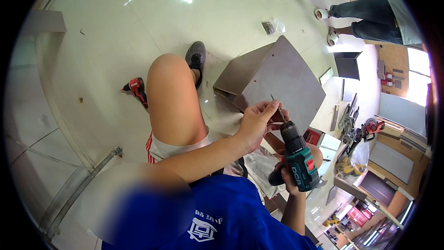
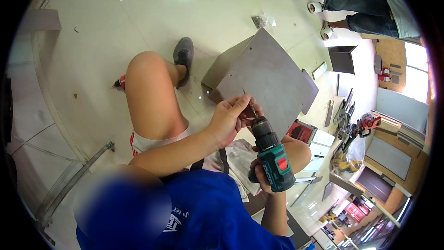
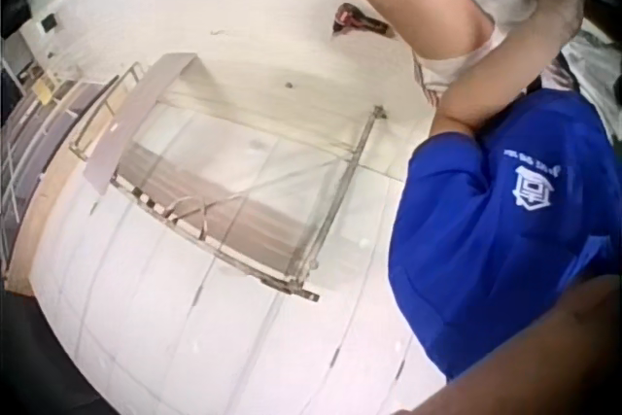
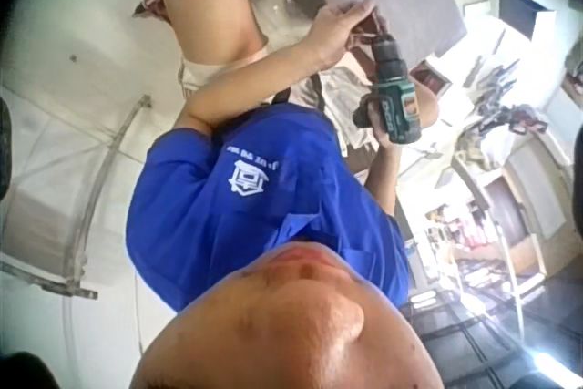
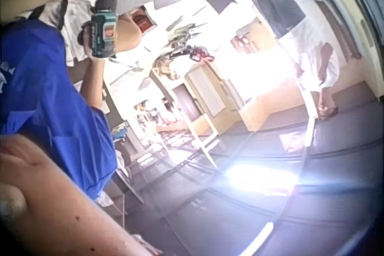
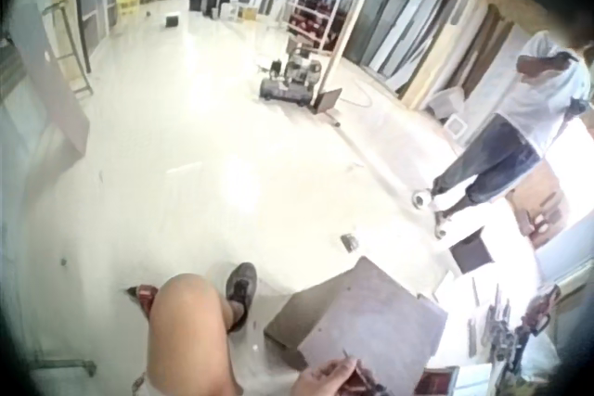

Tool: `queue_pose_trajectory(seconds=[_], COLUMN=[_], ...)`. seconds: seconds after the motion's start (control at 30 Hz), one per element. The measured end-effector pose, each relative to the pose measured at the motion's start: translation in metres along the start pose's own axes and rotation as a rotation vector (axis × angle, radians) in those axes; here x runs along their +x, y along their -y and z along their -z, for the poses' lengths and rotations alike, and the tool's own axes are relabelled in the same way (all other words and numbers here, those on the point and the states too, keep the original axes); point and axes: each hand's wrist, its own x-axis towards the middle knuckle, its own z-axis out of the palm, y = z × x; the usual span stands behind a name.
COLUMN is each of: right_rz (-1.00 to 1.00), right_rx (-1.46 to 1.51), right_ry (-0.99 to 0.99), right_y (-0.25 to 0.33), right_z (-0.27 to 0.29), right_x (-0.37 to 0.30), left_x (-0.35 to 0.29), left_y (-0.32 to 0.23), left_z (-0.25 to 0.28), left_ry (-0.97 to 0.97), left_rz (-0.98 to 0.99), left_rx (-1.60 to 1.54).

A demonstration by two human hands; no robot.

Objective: The person sits on the floor and assembles a small wooden cabinet using a cordless drill. They align pre-drilled holes on multiple panels, insert screws, and tighten them to join the pieces together.

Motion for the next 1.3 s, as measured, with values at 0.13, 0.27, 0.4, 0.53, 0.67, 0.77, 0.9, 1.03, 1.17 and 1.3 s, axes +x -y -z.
queue_pose_trajectory(seconds=[0.13, 0.27, 0.4, 0.53, 0.67, 0.77, 0.9, 1.03, 1.17, 1.3], right_rz=[-0.08, -0.112, -0.321, -0.229, -0.121, -0.146, -0.051, -0.01, 0.001, -0.053], right_rx=[-0.087, -0.254, -0.216, -0.545, -0.738, -0.804, -0.801, -0.826, -0.816, -0.822], right_ry=[0.04, 0.168, 0.092, 0.179, 0.343, 0.469, 0.577, 0.633, 0.702, 0.727], right_y=[0.006, 0.0, 0.041, 0.096, 0.114, 0.132, 0.131, 0.135, 0.131, 0.133], right_z=[0.012, 0.055, 0.055, 0.033, 0.037, 0.04, 0.047, 0.046, 0.05, 0.047], right_x=[0.014, 0.015, 0.042, 0.083, 0.114, 0.134, 0.155, 0.173, 0.181, 0.188], left_x=[0.005, 0.004, 0.003, 0.006, 0.011, 0.013, 0.016, 0.018, 0.021, 0.022], left_y=[-0.004, -0.006, -0.01, -0.012, -0.02, -0.02, -0.023, -0.03, -0.03, -0.029], left_z=[0.009, 0.01, 0.008, 0.003, -0.004, -0.004, -0.004, -0.007, -0.005, -0.004], left_ry=[-0.059, -0.047, -0.083, -0.108, -0.171, -0.172, -0.199, -0.233, -0.244, -0.235], left_rz=[0.026, 0.089, 0.121, 0.146, 0.164, 0.145, 0.137, 0.149, 0.142, 0.143], left_rx=[-0.051, -0.15, -0.265, -0.337, -0.376, -0.424, -0.478, -0.455, -0.474, -0.489])
